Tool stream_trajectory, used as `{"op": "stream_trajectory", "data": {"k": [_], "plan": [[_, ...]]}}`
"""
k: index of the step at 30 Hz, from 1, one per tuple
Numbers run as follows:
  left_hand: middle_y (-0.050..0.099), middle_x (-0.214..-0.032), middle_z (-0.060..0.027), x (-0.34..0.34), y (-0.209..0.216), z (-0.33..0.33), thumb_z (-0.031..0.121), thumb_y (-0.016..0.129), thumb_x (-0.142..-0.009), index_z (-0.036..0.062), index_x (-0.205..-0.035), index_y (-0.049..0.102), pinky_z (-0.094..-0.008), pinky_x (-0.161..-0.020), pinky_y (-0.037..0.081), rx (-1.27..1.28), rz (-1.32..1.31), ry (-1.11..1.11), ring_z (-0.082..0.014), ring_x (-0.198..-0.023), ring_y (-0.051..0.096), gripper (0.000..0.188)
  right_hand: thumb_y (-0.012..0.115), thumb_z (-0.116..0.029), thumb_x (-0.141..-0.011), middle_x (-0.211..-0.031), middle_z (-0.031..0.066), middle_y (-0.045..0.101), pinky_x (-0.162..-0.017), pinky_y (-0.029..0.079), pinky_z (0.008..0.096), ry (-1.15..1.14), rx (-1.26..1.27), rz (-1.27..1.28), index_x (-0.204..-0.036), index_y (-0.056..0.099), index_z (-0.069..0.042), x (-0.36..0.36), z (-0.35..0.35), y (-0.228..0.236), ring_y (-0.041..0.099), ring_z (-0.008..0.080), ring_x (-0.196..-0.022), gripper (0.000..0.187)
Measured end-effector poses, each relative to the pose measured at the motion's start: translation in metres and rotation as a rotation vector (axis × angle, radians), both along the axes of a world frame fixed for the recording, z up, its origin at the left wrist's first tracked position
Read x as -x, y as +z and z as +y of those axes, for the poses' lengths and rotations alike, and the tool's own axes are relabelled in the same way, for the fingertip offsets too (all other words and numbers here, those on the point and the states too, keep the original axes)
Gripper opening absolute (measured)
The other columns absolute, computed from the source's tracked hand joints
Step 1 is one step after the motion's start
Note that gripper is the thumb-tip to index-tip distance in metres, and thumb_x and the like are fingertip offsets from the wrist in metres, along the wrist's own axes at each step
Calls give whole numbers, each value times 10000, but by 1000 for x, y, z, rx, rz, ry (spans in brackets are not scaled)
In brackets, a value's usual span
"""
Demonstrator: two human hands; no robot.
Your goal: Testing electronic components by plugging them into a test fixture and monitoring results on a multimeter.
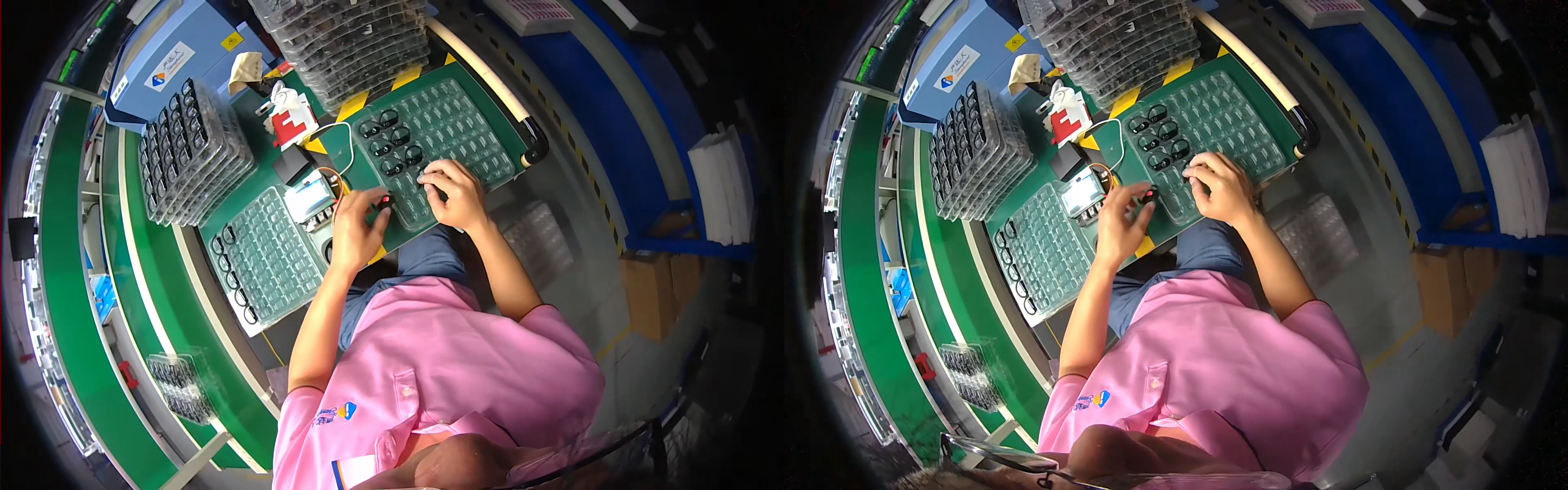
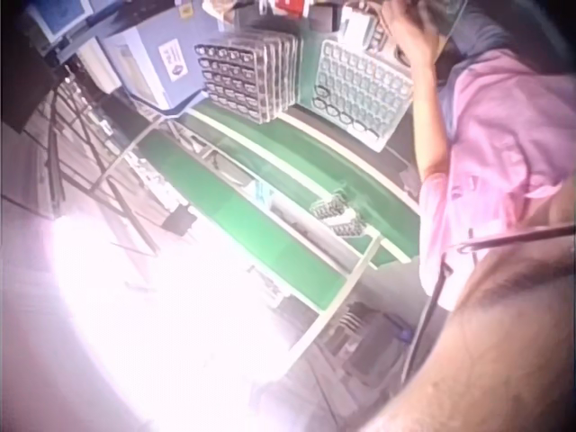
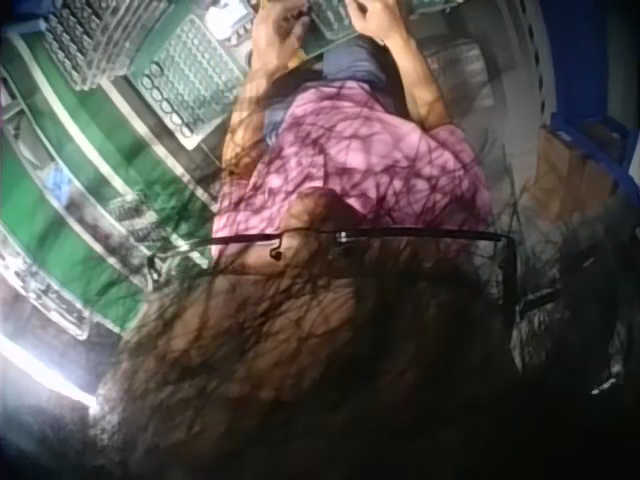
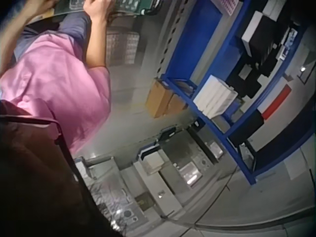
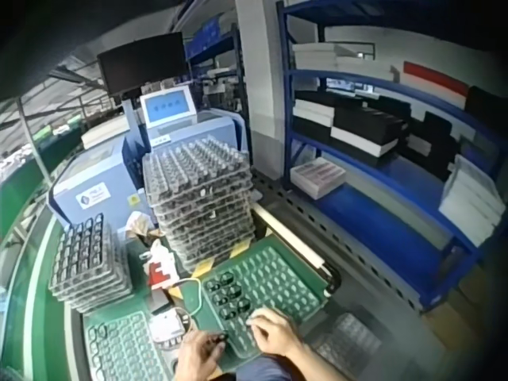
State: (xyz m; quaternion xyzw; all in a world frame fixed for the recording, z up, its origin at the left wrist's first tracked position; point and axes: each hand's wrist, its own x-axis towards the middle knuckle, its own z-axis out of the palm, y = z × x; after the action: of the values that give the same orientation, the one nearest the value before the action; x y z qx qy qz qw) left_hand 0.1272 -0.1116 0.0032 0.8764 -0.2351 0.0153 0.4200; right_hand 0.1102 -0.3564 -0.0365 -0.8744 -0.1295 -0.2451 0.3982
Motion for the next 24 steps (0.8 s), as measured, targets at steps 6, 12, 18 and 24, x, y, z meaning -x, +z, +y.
{"op": "stream_trajectory", "data": {"k": [6,12,18,24], "plan": [[680,-1024,-162,-22,-10,-39,26,774,-839,42,-1175,736,-466,-877,537,-64,-58,-73,-383,-980,651,338,718,-38,-858,-1059,78,710,-802,575,394,-13,6,-30,-991,767,-71,-2,-6,-1,696,295,-929,145],[689,-1069,-180,-12,0,-44,47,774,-863,23,-1157,744,-461,-921,539,-28,-25,-99,-393,-1042,660,296,714,-42,-862,-1065,85,708,-825,574,405,20,-17,21,-1007,762,-62,-1,-8,7,695,305,-956,155],[708,-1086,-176,14,7,14,64,765,-912,34,-1106,743,-436,-931,545,17,-139,10,-379,-1044,685,198,724,-71,-902,-1093,125,721,-926,551,384,129,-170,80,-1050,771,-33,-4,-15,8,705,313,-1045,160],[731,-1067,-162,59,-5,92,31,772,-897,24,-1010,722,-416,-912,551,32,-183,363,-357,-1013,707,124,703,-43,-902,-1124,132,730,-975,534,370,111,-292,31,-1036,773,-3,-18,-15,51,697,287,-1099,157]]}}
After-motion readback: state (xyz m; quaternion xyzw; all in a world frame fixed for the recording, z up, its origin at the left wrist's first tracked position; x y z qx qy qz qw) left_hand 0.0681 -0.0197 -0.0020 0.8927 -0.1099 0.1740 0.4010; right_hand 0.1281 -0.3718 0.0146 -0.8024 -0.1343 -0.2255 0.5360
